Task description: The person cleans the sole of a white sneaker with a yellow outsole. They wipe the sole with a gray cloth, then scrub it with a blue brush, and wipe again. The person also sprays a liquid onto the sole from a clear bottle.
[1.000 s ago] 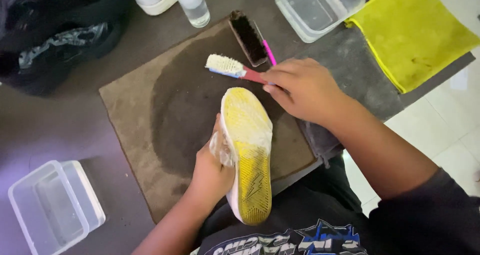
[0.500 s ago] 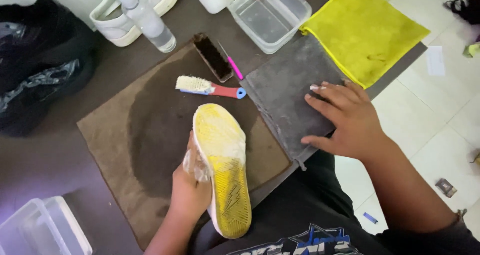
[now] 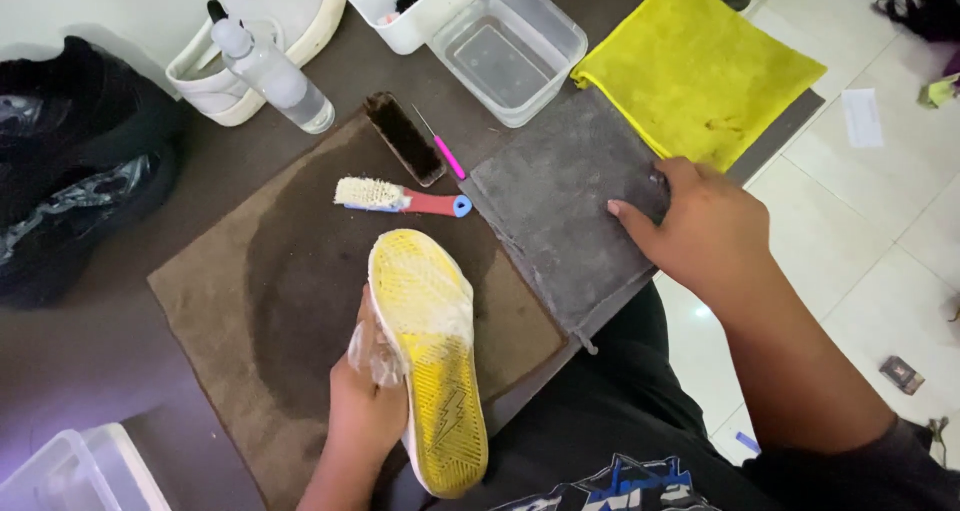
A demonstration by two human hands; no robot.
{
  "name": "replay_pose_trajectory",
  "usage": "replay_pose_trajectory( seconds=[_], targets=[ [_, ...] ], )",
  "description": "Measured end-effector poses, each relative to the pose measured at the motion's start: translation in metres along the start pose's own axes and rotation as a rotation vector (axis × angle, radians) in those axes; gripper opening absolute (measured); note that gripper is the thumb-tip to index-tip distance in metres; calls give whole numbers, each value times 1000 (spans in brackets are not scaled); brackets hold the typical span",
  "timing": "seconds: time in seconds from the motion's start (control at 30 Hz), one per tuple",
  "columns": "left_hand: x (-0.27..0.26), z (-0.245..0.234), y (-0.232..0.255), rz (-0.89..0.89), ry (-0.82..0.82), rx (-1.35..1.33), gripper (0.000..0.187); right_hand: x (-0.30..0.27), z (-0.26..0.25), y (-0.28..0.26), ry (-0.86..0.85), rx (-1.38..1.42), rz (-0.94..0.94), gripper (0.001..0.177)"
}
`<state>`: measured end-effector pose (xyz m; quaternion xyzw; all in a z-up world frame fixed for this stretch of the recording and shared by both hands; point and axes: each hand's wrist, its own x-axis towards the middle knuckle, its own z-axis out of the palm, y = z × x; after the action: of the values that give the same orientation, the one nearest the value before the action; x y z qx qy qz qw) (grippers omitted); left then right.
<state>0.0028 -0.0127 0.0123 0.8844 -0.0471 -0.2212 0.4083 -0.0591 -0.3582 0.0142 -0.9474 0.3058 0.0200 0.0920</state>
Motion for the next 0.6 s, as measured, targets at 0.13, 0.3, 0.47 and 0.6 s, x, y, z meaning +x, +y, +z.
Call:
replay_pose_trajectory(
  seconds=[0.13, 0.3, 0.47, 0.6],
  targets=[
    [2, -1, 2, 51, -3, 17, 72, -2, -6, 4, -167, -73, 149, 75],
    [2, -1, -4, 109, -2, 8, 75, -5, -1, 8, -163, 120, 60, 62],
    [6, 3, -24, 145, 12, -13, 77, 1, 8, 19, 142, -207, -152, 57],
    [6, 2, -18, 208, 15, 7, 77, 40, 8, 18, 454, -176, -710, 30]
  ],
)
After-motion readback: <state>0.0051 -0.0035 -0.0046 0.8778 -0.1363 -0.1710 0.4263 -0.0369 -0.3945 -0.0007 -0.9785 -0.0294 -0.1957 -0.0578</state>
